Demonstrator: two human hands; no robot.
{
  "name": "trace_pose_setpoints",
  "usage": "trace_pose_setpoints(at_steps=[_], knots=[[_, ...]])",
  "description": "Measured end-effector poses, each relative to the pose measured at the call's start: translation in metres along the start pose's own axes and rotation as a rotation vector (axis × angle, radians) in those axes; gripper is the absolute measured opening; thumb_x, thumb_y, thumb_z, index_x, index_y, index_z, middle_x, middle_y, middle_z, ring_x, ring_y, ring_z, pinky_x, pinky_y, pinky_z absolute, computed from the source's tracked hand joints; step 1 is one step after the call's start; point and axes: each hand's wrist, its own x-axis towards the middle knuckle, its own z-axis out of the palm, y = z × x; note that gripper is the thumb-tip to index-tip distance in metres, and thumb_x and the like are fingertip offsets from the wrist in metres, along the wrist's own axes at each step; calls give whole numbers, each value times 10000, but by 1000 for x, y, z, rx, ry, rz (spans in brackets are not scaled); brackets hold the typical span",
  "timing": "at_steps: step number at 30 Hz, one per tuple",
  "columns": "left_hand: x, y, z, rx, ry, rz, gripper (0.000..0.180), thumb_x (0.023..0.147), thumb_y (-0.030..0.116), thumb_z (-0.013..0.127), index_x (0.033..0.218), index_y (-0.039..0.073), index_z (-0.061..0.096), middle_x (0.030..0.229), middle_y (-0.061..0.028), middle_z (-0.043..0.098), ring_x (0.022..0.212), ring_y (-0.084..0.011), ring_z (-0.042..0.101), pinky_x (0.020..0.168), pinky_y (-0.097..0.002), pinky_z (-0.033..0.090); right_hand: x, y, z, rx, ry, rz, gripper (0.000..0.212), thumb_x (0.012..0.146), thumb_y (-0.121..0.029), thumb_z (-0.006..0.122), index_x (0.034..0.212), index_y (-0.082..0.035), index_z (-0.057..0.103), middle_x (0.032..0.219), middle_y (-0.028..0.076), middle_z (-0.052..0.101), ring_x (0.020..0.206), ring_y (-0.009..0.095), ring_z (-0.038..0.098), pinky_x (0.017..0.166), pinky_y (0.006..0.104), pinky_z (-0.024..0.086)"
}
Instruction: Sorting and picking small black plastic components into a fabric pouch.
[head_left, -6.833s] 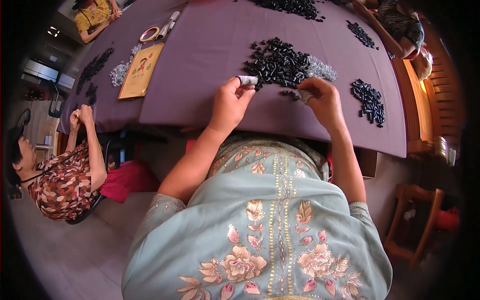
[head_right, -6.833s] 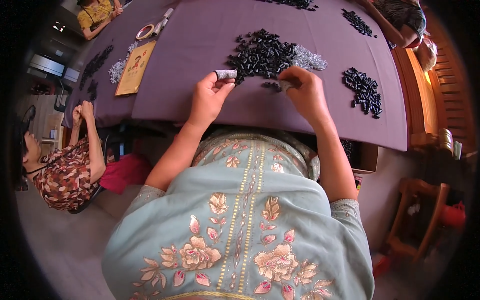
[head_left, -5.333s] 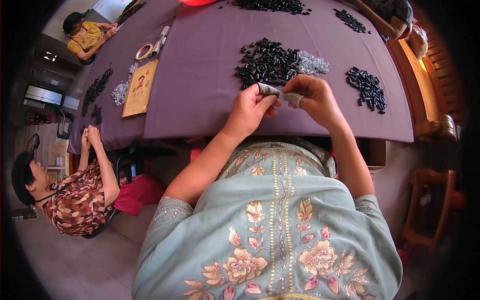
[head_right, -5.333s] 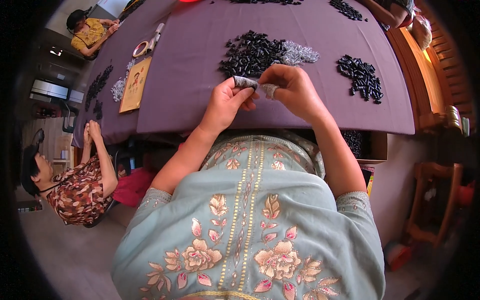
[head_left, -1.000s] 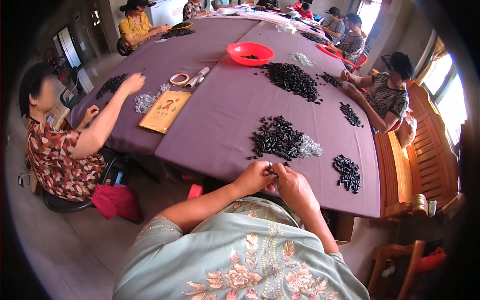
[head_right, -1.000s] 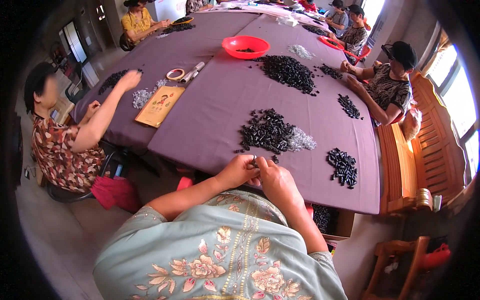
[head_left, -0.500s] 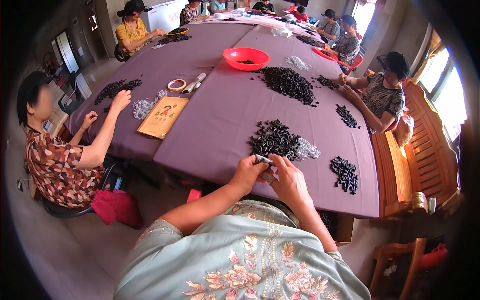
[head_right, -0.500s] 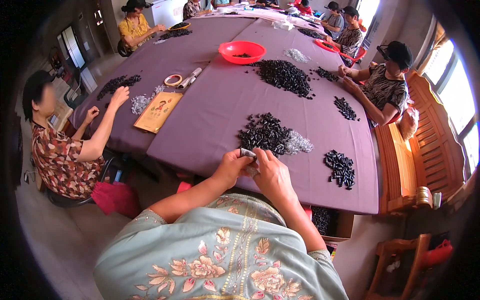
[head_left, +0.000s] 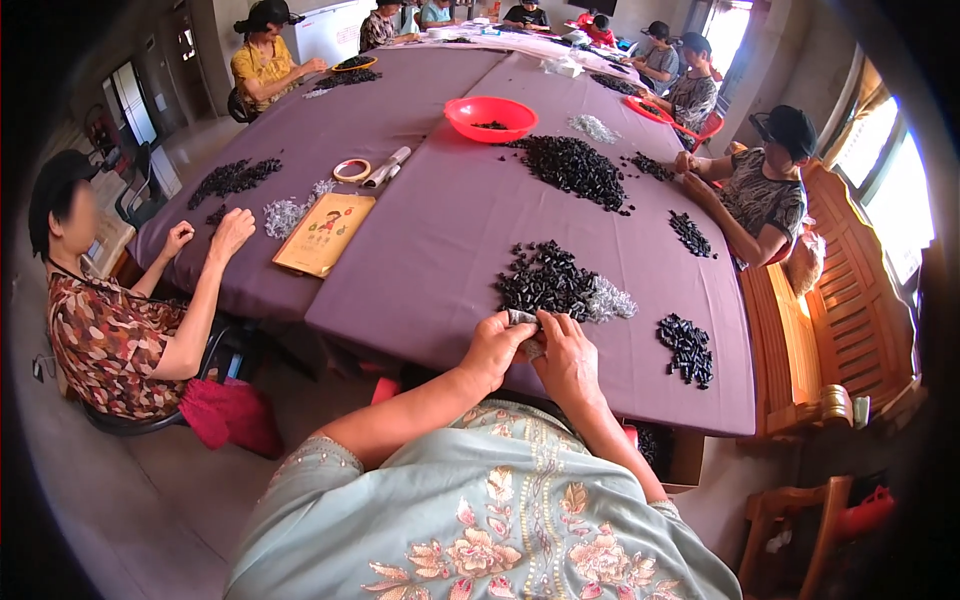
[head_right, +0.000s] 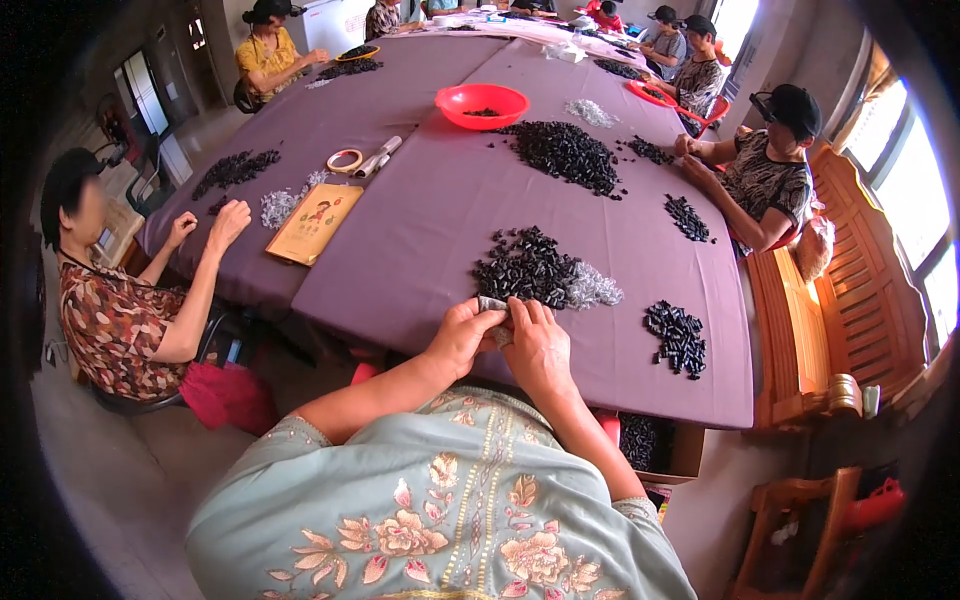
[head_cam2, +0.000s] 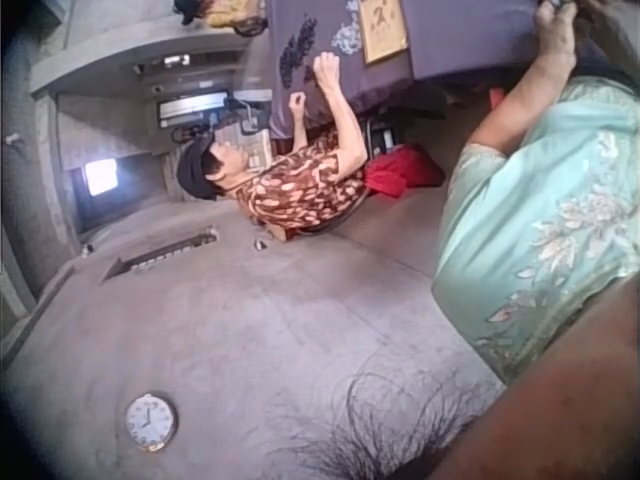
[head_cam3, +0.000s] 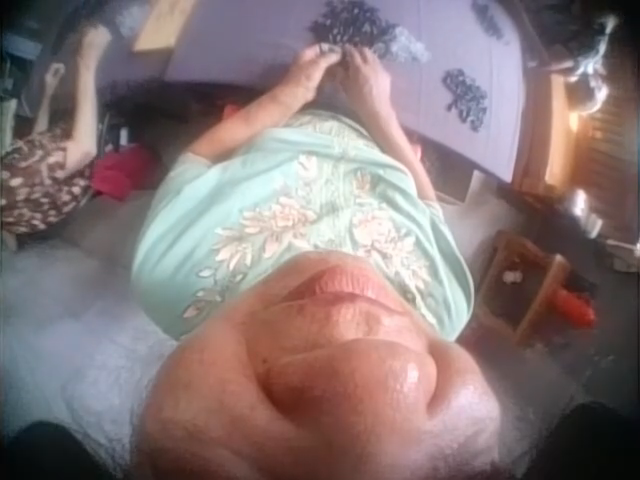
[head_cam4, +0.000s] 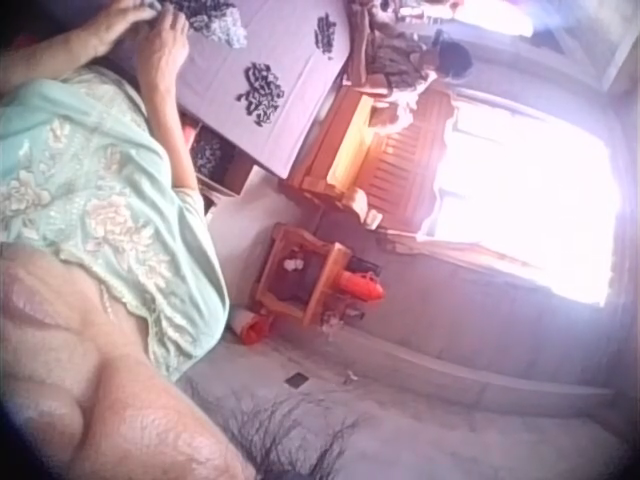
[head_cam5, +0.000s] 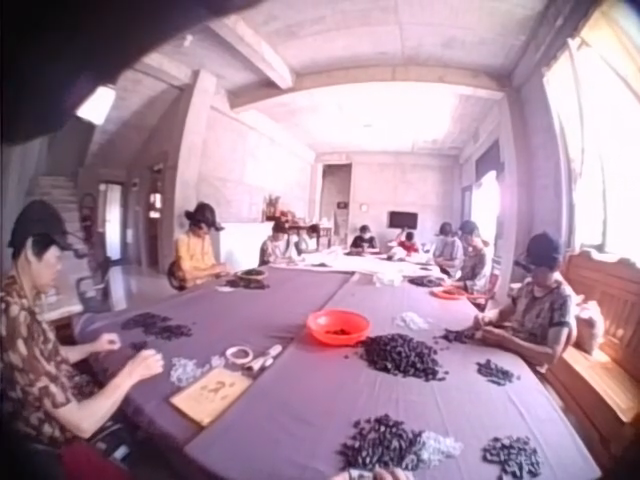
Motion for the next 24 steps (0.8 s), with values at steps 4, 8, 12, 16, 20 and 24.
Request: trace_pose_setpoints(at_steps=[4,8,12,16,20,24], knots=[[0,-1,-1,24,-3,12,103,928,137,598,1014,90,632,951,-21,671,858,-129,655,724,-299,555,1,-1,0,9,7,-12,525,671,-88,710,1173,-20,573,1025,140,602,983,333,595,812,420,509],[1,0,0,19,-36,0,104,925,132,599,1015,90,632,944,-16,668,852,-124,651,727,-298,554,3,0,-2,6,4,-1,477,663,-93,710,1119,-21,591,967,131,605,938,334,603,784,424,510],[-5,6,7,100,-20,8,97,933,151,601,966,69,641,902,-13,667,783,-105,632,691,-276,535,2,7,-3,5,42,-57,463,641,-93,711,1087,-24,607,931,128,605,884,336,612,749,417,519],[-3,19,6,325,-129,-183,189,971,246,575,986,66,633,916,-1,651,793,-100,630,718,-283,551,1,12,-4,10,26,-70,479,628,-102,724,1085,-22,603,936,123,601,905,325,611,759,414,522],[0,11,1,329,-215,-108,233,1000,267,515,987,66,631,922,-4,643,828,-87,618,737,-285,548,0,11,0,32,-15,-68,499,607,-100,740,1077,-17,593,933,117,595,914,317,608,767,404,523],[2,4,-4,322,-258,-111,215,1000,228,485,985,66,627,937,4,626,857,-82,603,750,-274,536,-2,7,-4,45,-38,-50,513,612,-50,693,1112,-18,586,939,135,586,905,342,604,779,421,511]])
